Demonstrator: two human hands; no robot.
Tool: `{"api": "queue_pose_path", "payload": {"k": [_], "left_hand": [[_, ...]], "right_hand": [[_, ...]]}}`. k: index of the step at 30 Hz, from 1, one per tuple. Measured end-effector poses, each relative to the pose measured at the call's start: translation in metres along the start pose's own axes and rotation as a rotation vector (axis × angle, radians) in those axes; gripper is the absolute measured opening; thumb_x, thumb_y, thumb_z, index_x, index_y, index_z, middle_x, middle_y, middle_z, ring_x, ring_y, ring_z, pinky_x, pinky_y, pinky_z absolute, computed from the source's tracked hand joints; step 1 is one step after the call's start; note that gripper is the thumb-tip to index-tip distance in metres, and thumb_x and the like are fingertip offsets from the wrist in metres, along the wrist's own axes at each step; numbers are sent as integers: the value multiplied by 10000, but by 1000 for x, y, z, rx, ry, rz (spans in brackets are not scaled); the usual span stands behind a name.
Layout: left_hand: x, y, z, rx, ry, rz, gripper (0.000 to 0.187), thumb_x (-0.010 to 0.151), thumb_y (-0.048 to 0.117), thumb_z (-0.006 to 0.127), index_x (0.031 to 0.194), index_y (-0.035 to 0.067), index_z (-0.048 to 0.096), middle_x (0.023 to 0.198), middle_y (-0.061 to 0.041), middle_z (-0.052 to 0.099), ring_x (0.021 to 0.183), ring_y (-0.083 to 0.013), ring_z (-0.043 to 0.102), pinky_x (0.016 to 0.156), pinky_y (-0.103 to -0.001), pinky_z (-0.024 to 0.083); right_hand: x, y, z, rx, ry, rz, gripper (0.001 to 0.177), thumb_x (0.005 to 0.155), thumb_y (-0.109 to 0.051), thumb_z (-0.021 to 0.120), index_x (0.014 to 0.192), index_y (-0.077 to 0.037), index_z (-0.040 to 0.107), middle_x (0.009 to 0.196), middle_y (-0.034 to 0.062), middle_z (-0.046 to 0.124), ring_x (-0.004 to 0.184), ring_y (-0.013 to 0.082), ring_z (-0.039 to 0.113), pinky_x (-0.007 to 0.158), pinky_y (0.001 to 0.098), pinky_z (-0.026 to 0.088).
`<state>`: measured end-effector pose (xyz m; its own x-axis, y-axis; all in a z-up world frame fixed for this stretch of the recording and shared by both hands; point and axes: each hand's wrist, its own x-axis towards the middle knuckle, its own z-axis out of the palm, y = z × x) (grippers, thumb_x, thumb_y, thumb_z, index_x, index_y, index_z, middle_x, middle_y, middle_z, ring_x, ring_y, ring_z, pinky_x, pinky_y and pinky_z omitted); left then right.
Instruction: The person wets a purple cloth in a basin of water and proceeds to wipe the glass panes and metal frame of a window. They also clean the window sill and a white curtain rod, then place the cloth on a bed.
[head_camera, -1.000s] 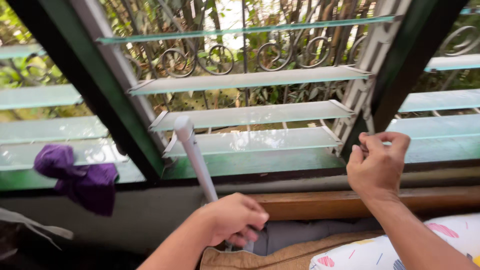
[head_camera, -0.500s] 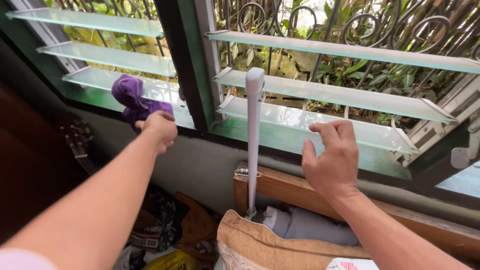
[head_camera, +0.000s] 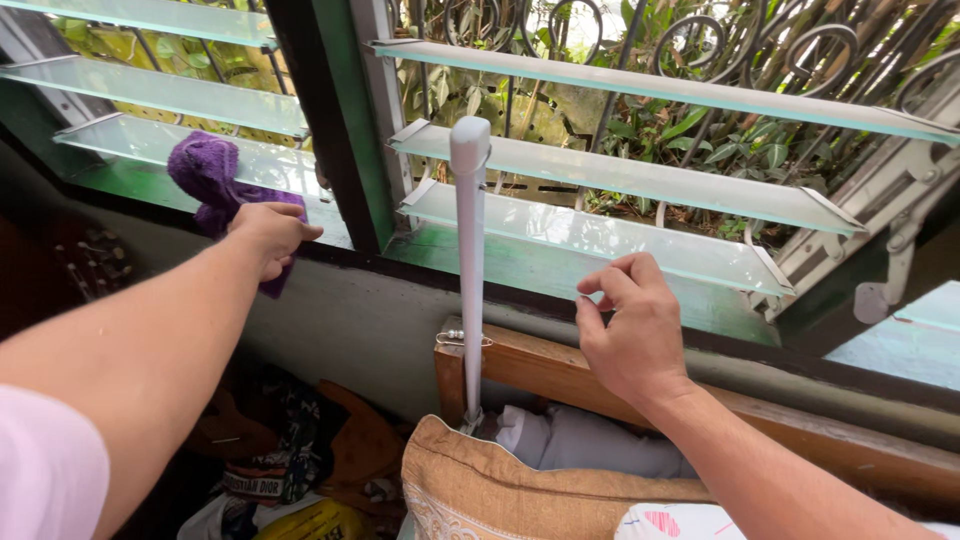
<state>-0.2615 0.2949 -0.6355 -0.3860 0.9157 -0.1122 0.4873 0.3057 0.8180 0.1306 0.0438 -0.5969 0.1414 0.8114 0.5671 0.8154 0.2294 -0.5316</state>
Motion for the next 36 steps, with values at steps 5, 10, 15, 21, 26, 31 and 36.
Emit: {"api": "queue_pose_path", "payload": {"k": [5,10,15,21,26,31,36], "left_hand": [[12,-2,21,-102,37,-119,308,801,43,815,1086,-2,706,1194,-189,649,958,-265,722,725,-396,622],[-49,-3,-7,72,314,-105,335,796,73,857,989,-97,642,1192,-282,606,967,-330,685,772,-402,605],[-130,12,-39,-439,-272,-151,74,810,-11,636,842,50,608,868,-121,641,718,-245,613,629,-415,520],[-242,37,-30,-785,-839,-135,363,662,-129,585,672,151,354,705,-29,535,613,-192,565,548,-354,488],[-281,67,-9,-872,-1113,-57,358,690,-147,594,723,137,380,747,-24,515,641,-157,545,576,-305,473],[-309,104,11,-973,-1266,32,356,756,-169,642,859,110,446,826,-35,578,736,-175,641,671,-310,555],[-331,151,29,-1047,-1228,62,388,794,-129,672,1048,91,477,881,-90,650,812,-224,697,724,-347,612]], "right_hand": [[-5,1,-2,45,-24,37,55,805,-44,713,860,-39,710,990,92,610,697,186,678,634,341,559],[-11,6,-2,80,-91,95,41,800,-45,707,838,-34,720,948,81,633,680,183,675,636,339,562],[-19,14,6,95,-337,203,94,805,-92,766,888,-48,773,911,93,689,726,203,670,703,341,558],[-27,-38,32,404,-925,326,705,754,-106,825,1400,-199,560,1222,-35,634,882,150,708,841,332,606],[-37,-60,41,697,-903,255,627,772,-95,821,1346,-137,571,1170,50,717,991,101,669,917,309,550],[-39,0,19,925,-940,533,395,889,-74,801,1232,81,681,1052,104,683,920,189,611,833,372,489],[-28,62,-85,1242,-855,637,581,667,17,762,1230,-97,672,1153,59,781,1065,182,736,952,335,589]]}}
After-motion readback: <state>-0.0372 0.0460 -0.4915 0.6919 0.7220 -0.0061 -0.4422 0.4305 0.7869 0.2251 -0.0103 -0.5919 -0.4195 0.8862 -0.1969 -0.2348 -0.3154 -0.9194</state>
